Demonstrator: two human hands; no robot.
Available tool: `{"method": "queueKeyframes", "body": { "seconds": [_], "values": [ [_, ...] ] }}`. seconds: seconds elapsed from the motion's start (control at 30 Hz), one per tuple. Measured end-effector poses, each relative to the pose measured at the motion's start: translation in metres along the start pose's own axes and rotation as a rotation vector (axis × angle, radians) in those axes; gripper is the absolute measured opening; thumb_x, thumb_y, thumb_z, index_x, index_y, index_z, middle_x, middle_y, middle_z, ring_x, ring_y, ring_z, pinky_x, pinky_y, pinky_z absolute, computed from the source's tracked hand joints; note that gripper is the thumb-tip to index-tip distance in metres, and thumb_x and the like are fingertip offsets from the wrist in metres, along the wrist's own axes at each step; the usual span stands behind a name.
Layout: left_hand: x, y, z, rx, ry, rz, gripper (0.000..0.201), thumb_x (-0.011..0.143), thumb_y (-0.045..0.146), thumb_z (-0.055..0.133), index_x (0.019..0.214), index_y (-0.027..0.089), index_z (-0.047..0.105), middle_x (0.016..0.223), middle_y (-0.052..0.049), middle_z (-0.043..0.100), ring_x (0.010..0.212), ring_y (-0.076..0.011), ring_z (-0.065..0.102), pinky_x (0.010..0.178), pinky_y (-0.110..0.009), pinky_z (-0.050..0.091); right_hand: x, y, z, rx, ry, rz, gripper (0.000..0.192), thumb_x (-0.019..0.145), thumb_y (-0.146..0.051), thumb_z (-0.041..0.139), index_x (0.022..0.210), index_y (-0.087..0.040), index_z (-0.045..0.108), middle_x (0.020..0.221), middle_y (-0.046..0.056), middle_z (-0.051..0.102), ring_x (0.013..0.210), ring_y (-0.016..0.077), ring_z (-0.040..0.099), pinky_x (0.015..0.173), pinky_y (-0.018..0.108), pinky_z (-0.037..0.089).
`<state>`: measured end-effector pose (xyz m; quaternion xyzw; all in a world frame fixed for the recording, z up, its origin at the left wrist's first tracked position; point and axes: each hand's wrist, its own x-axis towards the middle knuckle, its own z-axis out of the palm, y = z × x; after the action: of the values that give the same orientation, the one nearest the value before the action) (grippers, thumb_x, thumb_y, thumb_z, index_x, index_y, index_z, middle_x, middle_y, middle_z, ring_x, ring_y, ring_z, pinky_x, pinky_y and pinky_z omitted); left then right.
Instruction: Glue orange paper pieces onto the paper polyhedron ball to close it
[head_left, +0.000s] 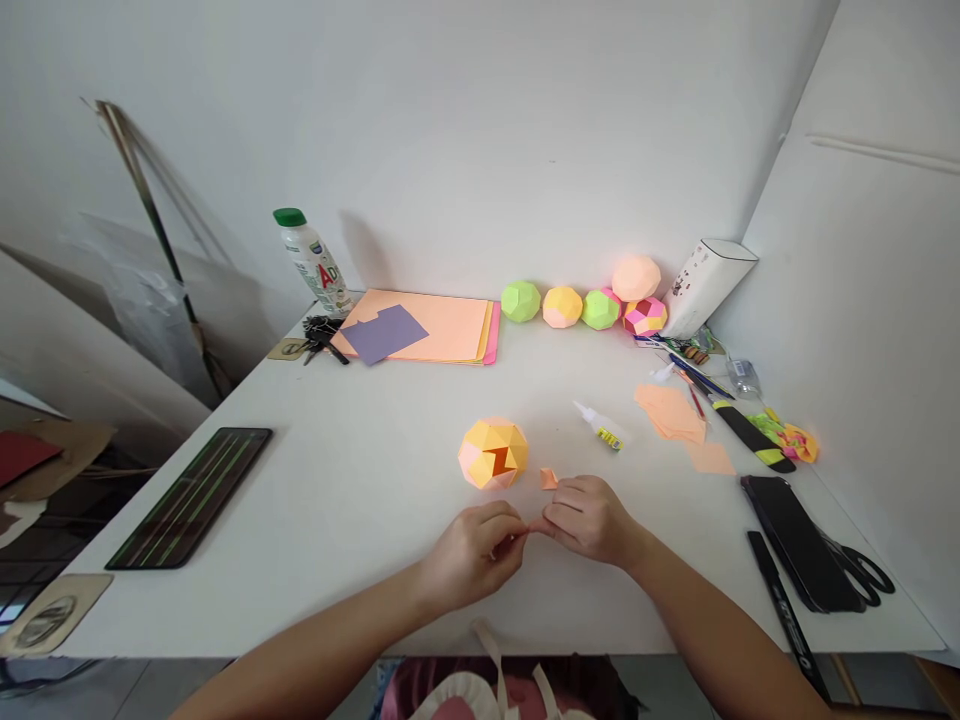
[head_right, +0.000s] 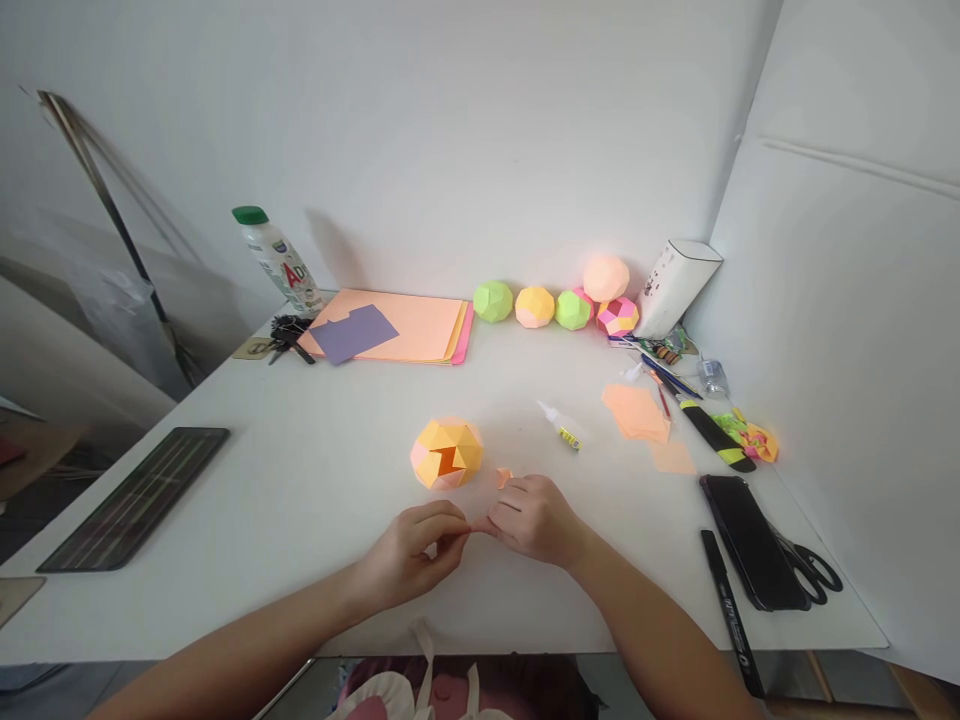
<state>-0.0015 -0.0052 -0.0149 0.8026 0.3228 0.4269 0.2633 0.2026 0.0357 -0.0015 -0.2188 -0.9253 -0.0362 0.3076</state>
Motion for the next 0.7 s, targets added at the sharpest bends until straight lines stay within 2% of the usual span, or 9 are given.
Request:
{"method": "queueKeyframes", "body": {
  "seconds": [0.27, 0.5, 0.6, 0.7],
  "values": [
    [0.001, 0.001, -0.002, -0.129, -0.079, -0.164, 0.015, 0.081, 0.009, 0.047, 0.073, 0.015, 0.059, 0.065, -0.001, 0.056, 0.054, -0.0081, 0.048, 0.049, -0.017, 0.040, -0.003, -0.001, 0.002, -0.017, -0.008, -0.003, 0.045, 0.095, -0.030, 0.053, 0.052, -0.017, 0.050, 0.051, -0.005, 0.035, 0.052, 0.0115, 0.028, 0.049, 0.026, 0.024],
    [-0.002, 0.001, 0.002, -0.095, -0.114, -0.148, 0.013, 0.068, 0.006, 0.047, 0.061, 0.017, 0.048, 0.059, 0.002, 0.045, 0.052, -0.0079, 0.038, 0.048, -0.019, 0.030, -0.002, -0.002, 0.000, 0.001, -0.088, -0.028, 0.047, 0.094, -0.037, 0.054, 0.051, -0.018, 0.049, 0.051, -0.004, 0.038, 0.051, 0.0113, 0.031, 0.048, 0.027, 0.023],
    [-0.002, 0.003, 0.001, -0.101, -0.127, -0.168, 0.012, 0.067, 0.007, 0.047, 0.062, 0.018, 0.045, 0.060, 0.003, 0.044, 0.052, -0.0079, 0.038, 0.048, -0.019, 0.030, -0.004, 0.009, -0.006, 0.009, -0.124, 0.047, 0.043, 0.094, -0.037, 0.053, 0.055, -0.018, 0.054, 0.052, -0.003, 0.045, 0.051, 0.0112, 0.037, 0.049, 0.026, 0.026],
    [-0.001, 0.004, -0.002, -0.106, -0.159, -0.220, 0.012, 0.069, 0.009, 0.047, 0.064, 0.018, 0.044, 0.061, 0.003, 0.046, 0.052, -0.0081, 0.042, 0.048, -0.018, 0.032, -0.007, 0.023, -0.008, 0.006, -0.169, 0.228, 0.032, 0.094, -0.034, 0.053, 0.068, -0.018, 0.063, 0.065, 0.002, 0.059, 0.061, 0.0138, 0.051, 0.054, 0.026, 0.036]
  ]
}}
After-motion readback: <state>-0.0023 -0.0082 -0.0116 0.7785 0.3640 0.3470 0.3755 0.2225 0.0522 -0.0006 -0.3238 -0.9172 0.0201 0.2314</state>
